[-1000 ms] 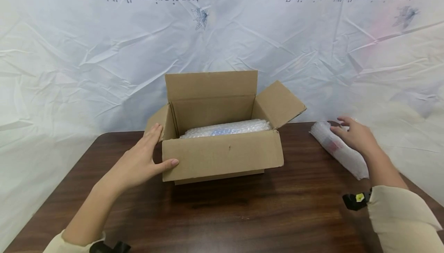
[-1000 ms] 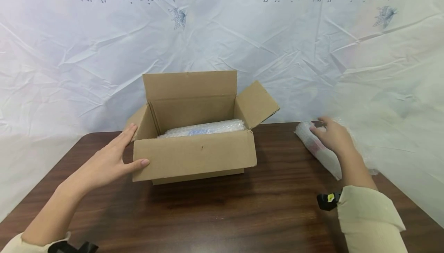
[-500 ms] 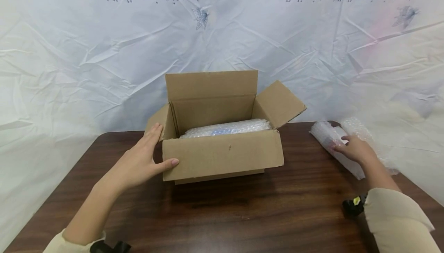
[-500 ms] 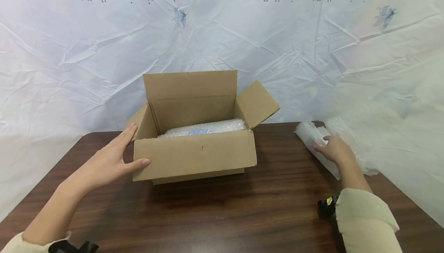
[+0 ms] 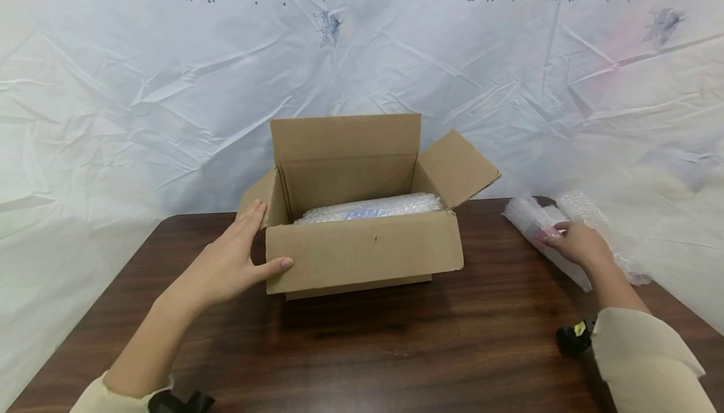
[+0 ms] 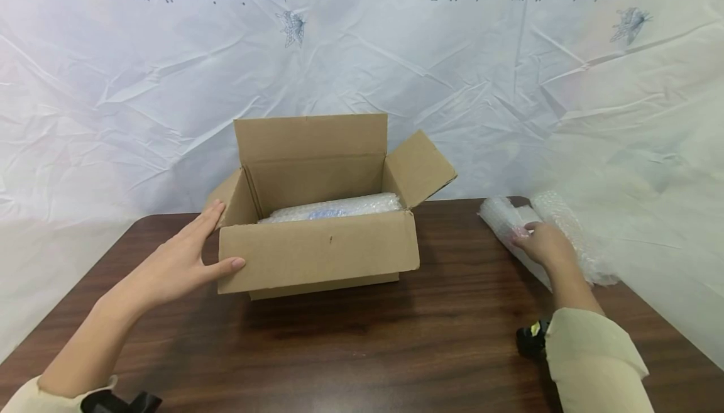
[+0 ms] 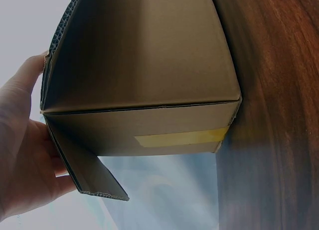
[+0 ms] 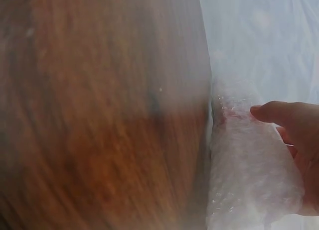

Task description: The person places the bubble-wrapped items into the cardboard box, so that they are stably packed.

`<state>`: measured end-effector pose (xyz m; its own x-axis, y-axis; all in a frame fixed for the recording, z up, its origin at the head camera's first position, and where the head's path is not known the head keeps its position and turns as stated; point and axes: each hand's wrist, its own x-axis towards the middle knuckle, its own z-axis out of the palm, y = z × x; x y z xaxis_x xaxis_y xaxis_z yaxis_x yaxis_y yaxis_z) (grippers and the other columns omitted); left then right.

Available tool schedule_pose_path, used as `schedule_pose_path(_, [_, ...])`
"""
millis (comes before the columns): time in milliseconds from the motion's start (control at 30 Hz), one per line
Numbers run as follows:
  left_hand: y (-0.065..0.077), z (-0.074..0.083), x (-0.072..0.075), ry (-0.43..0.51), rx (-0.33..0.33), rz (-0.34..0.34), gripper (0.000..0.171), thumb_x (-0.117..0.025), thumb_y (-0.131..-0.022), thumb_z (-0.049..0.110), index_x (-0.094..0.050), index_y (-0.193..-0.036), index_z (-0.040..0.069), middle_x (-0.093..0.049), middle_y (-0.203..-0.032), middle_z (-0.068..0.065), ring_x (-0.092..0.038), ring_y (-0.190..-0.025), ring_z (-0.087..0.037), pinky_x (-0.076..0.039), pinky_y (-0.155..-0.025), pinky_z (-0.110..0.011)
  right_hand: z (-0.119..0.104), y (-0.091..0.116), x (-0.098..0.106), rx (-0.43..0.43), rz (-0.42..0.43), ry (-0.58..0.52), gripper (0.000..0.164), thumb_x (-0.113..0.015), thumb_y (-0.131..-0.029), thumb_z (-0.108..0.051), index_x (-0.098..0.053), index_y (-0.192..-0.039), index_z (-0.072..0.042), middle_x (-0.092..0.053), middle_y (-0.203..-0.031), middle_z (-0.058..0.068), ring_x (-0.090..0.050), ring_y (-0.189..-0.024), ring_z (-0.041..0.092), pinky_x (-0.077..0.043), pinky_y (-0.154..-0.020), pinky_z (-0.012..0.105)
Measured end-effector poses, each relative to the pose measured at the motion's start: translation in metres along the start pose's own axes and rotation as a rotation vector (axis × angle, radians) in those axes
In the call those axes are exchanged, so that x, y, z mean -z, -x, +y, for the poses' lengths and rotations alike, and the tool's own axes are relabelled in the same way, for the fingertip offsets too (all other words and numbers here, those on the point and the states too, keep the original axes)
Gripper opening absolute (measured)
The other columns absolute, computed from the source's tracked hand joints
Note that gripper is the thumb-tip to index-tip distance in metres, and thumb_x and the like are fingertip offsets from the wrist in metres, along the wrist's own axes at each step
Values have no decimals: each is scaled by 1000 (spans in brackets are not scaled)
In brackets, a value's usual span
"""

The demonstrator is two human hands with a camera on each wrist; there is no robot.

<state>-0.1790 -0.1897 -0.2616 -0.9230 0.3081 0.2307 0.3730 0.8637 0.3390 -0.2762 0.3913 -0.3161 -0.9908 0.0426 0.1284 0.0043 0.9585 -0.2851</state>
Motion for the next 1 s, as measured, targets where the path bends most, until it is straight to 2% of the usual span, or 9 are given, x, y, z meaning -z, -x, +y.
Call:
schedule_pose_path(367, [-1, 1, 0, 9, 5, -1, 108, -49, -78, 71, -3, -148, 4, -4, -154, -11, -6, -138, -33, -19, -102, -59, -18, -2, 7, 42, 165, -29, 53, -59, -88, -32, -50, -118, 11, -53, -109, 37, -49, -94, 53, -40, -73, 57])
schedule_pose_path(633, [-1, 1, 0, 10, 5, 2, 108, -50, -78, 71, -4, -148, 3, -4, -154, -12, -6, -138, -33, -20, -102, -60, -49, 2, 21, 79, 296, -104, 52, -56, -90, -34, -52, -122, 7, -54, -111, 35, -51, -96, 50, -40, -72, 57])
schedule_pose_path(800, [0, 1, 0, 9, 1, 6, 108, -51, -78, 70, -4, -148, 3, -4, -153, -12, -6, -138, -33, -19, -102, -60, -69, 7, 31, 120, 383, -150, 47, -57, -90, -29, -55, -120, 6, -56, -107, 34, -54, -93, 48, -41, -72, 57])
schedule_pose_path(933, [0, 1, 0, 9, -1, 8, 108, -51, -78, 70, -4, -148, 2, -4, -153, -13, -6, -138, -34, -20, -102, -60, -82, 13, 40, 165, 462, -195, 42, -60, -88, -23, -57, -118, 6, -59, -104, 32, -57, -88, 46, -42, -70, 54])
schedule_pose_path(1000, [0, 1, 0, 9, 0, 6, 108, -50, -78, 71, -4, -148, 2, -4, -153, -12, -6, -138, -34, -20, -101, -60, -89, 17, 46, 176, 512, -217, 41, -62, -87, -22, -58, -118, 5, -60, -103, 31, -59, -87, 45, -42, -67, 47])
